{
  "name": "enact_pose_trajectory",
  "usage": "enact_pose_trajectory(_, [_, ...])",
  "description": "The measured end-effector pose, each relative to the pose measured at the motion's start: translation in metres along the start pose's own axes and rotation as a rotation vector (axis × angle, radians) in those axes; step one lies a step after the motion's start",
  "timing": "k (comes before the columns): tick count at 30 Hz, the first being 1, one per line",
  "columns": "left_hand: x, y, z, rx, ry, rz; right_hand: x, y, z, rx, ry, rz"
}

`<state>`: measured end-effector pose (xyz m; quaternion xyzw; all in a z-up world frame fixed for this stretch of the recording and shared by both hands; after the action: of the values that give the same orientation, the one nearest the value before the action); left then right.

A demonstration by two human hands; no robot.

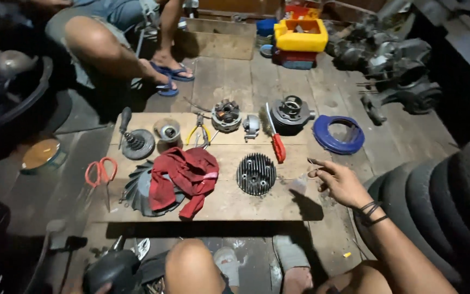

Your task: Cleaning the holes of a motorcycle cylinder head using a thin wire to remove debris.

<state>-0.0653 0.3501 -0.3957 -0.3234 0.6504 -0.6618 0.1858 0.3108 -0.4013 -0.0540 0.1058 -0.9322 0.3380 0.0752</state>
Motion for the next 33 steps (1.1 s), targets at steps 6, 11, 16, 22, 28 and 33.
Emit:
enact_pose_trajectory(6, [0.090,-0.315,0.225,0.158,0.295,0.320,-0.027,0.027,0.007,0.249,-0.033,-0.064])
enact_pose_trajectory(11, [0.118,-0.416,0.367,0.449,0.710,0.649,-0.050,0.051,0.025,0.315,-0.056,-0.151])
enact_pose_trajectory(16, [0.134,-0.432,0.513,0.487,1.076,0.452,-0.048,0.046,0.036,0.332,-0.011,-0.161])
enact_pose_trajectory(22, [0.088,-0.317,0.619,0.043,1.103,-0.005,-0.031,0.019,0.060,0.326,0.121,-0.130])
enact_pose_trajectory(28, [0.092,-0.298,0.627,-0.156,1.000,-0.364,-0.003,0.033,0.079,0.502,0.022,-0.215])
enact_pose_trajectory(33, [0.070,-0.265,0.648,-0.213,1.158,-0.173,0.011,0.064,0.085,0.051,0.154,-0.170])
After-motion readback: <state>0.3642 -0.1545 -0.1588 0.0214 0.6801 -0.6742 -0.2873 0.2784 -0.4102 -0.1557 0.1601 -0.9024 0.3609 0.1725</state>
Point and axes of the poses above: each hand's wrist, its own x-axis away from the middle knuckle, its own y-axis out of the palm, z = x × y, the point moved 10 cm from there along -x, towards the middle knuckle, and after that the axes turned 2 degrees about -z, right-handed, at the moved point
